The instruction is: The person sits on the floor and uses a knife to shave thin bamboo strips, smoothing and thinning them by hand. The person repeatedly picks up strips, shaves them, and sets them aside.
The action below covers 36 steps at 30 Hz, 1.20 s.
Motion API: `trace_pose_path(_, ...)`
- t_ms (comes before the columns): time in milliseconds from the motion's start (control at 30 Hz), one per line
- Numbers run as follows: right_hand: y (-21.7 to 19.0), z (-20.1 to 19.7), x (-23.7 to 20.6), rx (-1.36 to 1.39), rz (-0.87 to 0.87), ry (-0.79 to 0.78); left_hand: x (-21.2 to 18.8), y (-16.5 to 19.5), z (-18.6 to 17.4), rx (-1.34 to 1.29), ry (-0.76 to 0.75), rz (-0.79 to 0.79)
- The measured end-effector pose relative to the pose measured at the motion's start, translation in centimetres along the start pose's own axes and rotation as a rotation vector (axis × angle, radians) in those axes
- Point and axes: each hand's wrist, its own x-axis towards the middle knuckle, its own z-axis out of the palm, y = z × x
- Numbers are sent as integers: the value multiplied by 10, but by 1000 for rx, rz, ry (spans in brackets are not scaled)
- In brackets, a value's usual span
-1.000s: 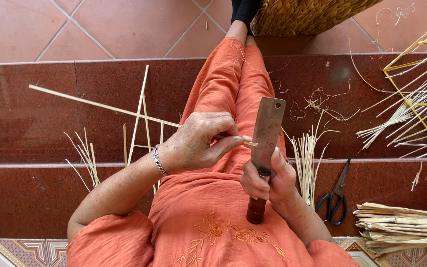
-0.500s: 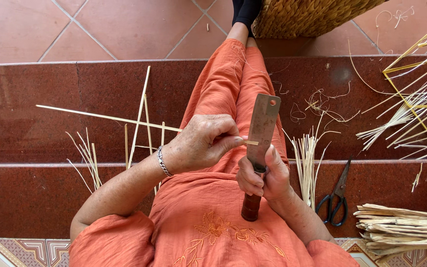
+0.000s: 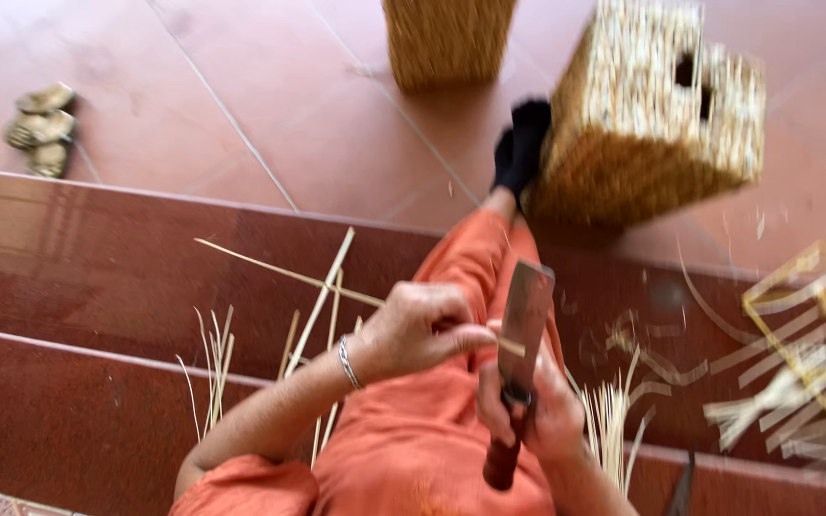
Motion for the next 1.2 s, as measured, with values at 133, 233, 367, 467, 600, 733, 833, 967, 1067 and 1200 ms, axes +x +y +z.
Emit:
trace_pose_path(133,-8,-8,8,-86,91,-93,-10,4,-14,-127,7,42)
trace_pose_path(233,-7,-13,5,-62,132,-90,-23,11,-17,-175,9,48)
trace_pose_path(367,-2,-16,7,30,115,-178,-33,21,-17,-139,79,90)
trace_pose_path(467,3,-16,8,67,152,-130,-35,25,-16,-159,133,93)
trace_pose_path(600,12,-14,8,156,114,-125,-41,27,-17,-133,144,87)
trace_pose_path(733,16,-15,11,187,153,-188,-47,26,-17,-149,137,80)
trace_pose_path(833,19,-12,16,156,169,-187,-52,23,-18,-180,132,77)
trace_pose_path(967,21,-6,18,41,199,-197,-54,19,-19,-204,107,33)
trace_pose_path(1067,19,-2,17,-16,181,-154,-52,15,-20,-188,119,19)
trace_pose_path(1200,9,0,15,-196,191,-99,-46,10,-24,-206,131,-24)
